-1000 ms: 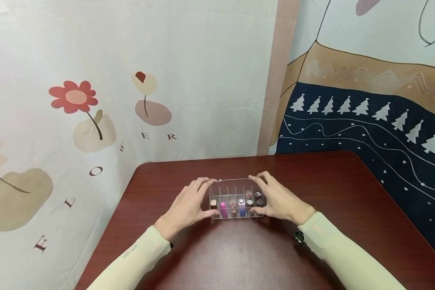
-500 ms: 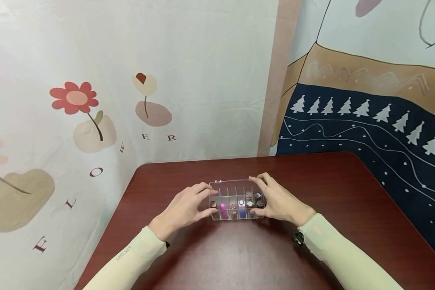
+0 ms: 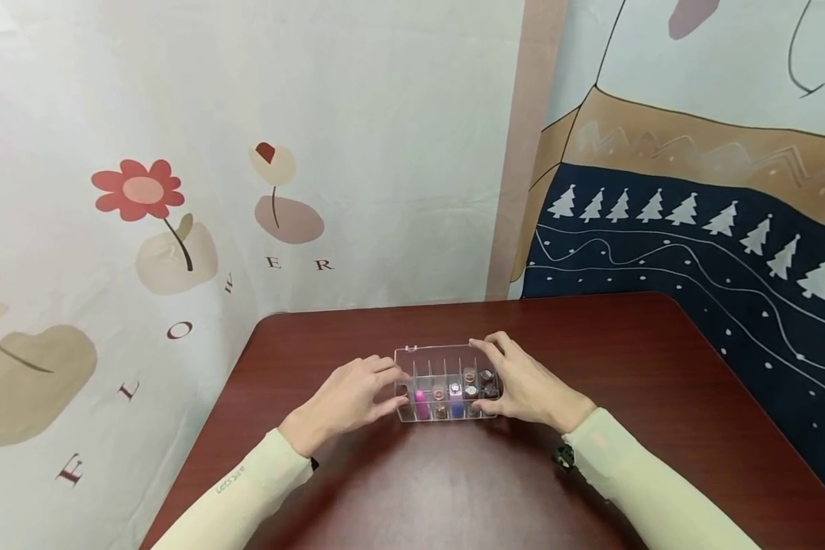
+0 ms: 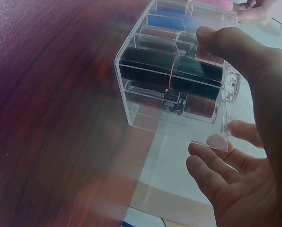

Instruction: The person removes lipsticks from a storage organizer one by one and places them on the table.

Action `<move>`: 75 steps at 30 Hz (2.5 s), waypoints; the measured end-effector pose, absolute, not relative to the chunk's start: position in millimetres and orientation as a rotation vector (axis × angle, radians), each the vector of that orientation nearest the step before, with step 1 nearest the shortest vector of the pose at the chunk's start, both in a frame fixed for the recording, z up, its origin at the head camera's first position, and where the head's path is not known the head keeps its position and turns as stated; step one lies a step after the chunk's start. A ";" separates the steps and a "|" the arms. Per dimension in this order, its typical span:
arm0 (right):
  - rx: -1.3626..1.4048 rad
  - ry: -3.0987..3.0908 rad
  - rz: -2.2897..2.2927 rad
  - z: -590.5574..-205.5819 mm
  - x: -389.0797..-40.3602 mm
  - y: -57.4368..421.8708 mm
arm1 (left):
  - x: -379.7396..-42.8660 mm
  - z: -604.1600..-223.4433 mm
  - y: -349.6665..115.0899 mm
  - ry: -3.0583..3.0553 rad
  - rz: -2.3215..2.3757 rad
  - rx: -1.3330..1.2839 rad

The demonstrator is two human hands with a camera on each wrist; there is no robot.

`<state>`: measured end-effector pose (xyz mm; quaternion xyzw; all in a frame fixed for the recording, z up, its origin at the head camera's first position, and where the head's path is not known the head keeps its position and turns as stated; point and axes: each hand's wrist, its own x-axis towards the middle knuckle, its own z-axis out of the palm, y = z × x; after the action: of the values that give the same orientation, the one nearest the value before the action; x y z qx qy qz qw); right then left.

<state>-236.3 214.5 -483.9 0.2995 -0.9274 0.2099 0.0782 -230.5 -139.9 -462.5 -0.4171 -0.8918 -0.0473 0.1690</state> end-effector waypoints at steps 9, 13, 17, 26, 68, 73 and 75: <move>0.906 -2.760 0.617 -482.8 -237.8 214.9 | -232.5 -467.6 -142.6 -2.520 -0.159 -1.199; 0.910 -2.748 0.612 -482.0 -238.9 215.6 | -234.0 -467.8 -141.6 -2.503 -0.162 -1.205; 0.911 -2.749 0.617 -482.0 -239.9 215.8 | -233.8 -467.2 -141.1 -2.505 -0.177 -1.208; 0.907 -2.761 0.639 -483.6 -238.8 213.1 | -230.4 -468.7 -141.0 -2.454 -0.214 -1.217; 0.904 -2.737 0.673 -493.3 -236.1 216.0 | -239.6 -429.9 -170.3 -2.226 -0.424 -1.088; 0.900 -2.743 0.677 -494.8 -236.2 216.4 | -245.6 -436.7 -175.3 -2.280 -0.439 -1.065; 0.904 -2.738 0.676 -495.7 -236.8 216.3 | -248.7 -440.4 -176.9 -2.302 -0.434 -1.059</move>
<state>-236.8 216.3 -495.7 0.3041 -0.9207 0.2274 0.0900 -248.7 -176.9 -440.4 -0.3952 -0.8593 -0.1620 0.2814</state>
